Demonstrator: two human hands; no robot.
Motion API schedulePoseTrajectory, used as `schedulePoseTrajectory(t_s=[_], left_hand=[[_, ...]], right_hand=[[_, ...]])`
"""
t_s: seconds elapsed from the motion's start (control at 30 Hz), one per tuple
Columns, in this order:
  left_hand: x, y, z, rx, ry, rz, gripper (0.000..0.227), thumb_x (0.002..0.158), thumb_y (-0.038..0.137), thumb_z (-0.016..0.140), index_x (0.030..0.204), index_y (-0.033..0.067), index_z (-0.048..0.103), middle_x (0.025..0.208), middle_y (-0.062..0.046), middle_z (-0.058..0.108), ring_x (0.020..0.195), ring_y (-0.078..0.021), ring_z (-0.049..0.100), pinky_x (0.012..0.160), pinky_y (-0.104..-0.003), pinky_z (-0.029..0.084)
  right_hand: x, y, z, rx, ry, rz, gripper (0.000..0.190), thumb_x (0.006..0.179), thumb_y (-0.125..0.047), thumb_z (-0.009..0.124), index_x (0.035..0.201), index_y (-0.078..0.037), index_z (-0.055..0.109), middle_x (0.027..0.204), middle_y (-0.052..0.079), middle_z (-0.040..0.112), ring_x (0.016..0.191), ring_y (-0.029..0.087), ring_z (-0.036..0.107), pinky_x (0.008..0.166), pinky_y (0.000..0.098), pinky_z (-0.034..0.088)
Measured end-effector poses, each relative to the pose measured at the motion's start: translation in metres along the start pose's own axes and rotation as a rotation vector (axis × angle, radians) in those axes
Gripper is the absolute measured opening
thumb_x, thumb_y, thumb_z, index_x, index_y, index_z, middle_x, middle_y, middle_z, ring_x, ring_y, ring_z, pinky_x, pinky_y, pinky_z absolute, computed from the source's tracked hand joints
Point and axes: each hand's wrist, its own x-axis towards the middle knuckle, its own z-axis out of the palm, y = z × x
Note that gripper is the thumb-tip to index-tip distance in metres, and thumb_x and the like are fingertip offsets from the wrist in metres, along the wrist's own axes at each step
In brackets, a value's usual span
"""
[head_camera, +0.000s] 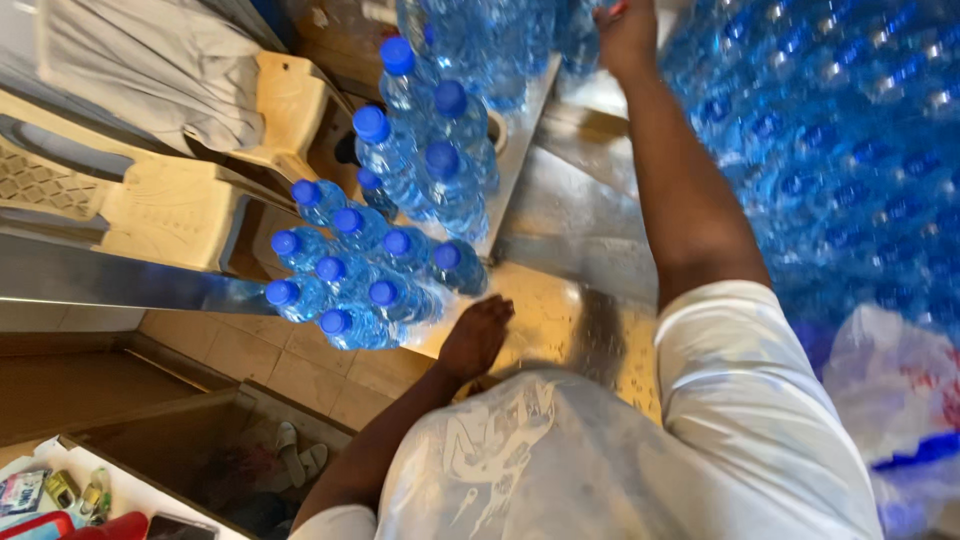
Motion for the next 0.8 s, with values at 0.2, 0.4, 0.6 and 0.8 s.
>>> schedulePoseTrajectory(t_s=[0.2, 0.4, 0.6, 0.8], left_hand=[[-0.004, -0.022, 0.008, 0.102, 0.073, 0.106, 0.043, 0.116, 0.011, 0.037, 0.148, -0.0112, 0.056, 0.148, -0.030, 0.060, 0.148, -0.0492, 0.052, 0.128, -0.055, 0.039], [-0.004, -0.023, 0.007, 0.057, -0.079, 0.041, 0.045, 0.106, 0.008, 0.039, 0.138, -0.0125, 0.061, 0.138, -0.031, 0.064, 0.142, -0.0481, 0.058, 0.132, -0.053, 0.037], [0.005, -0.023, -0.006, 0.088, 0.030, 0.191, 0.041, 0.117, 0.019, 0.036, 0.126, -0.0078, 0.067, 0.128, -0.024, 0.069, 0.137, -0.0430, 0.063, 0.130, -0.053, 0.039], [0.002, -0.016, -0.004, 0.161, -0.028, 0.125, 0.044, 0.117, 0.027, 0.040, 0.118, -0.0064, 0.069, 0.121, -0.028, 0.070, 0.127, -0.0479, 0.067, 0.124, -0.054, 0.045]], right_hand=[[-0.337, -0.005, -0.033, 1.438, -0.237, 0.623, 0.034, 0.116, -0.031, 0.051, 0.100, -0.004, 0.064, 0.084, 0.004, 0.059, 0.086, 0.016, 0.056, 0.089, 0.0280, 0.049], [-0.451, 0.027, -0.154, 1.040, -0.694, 0.125, 0.034, 0.116, -0.020, 0.058, 0.131, 0.002, 0.078, 0.139, 0.022, 0.074, 0.139, 0.039, 0.063, 0.122, 0.0531, 0.044], [-0.428, 0.088, -0.238, -0.442, -0.218, -0.250, 0.070, 0.104, -0.044, 0.074, 0.152, 0.005, 0.062, 0.137, 0.030, 0.073, 0.134, 0.050, 0.069, 0.123, 0.0529, 0.051], [-0.493, 0.112, -0.337, -0.141, 0.283, -0.103, 0.035, 0.107, -0.024, 0.069, 0.127, 0.004, 0.069, 0.115, 0.022, 0.064, 0.112, 0.045, 0.067, 0.097, 0.0526, 0.055]])
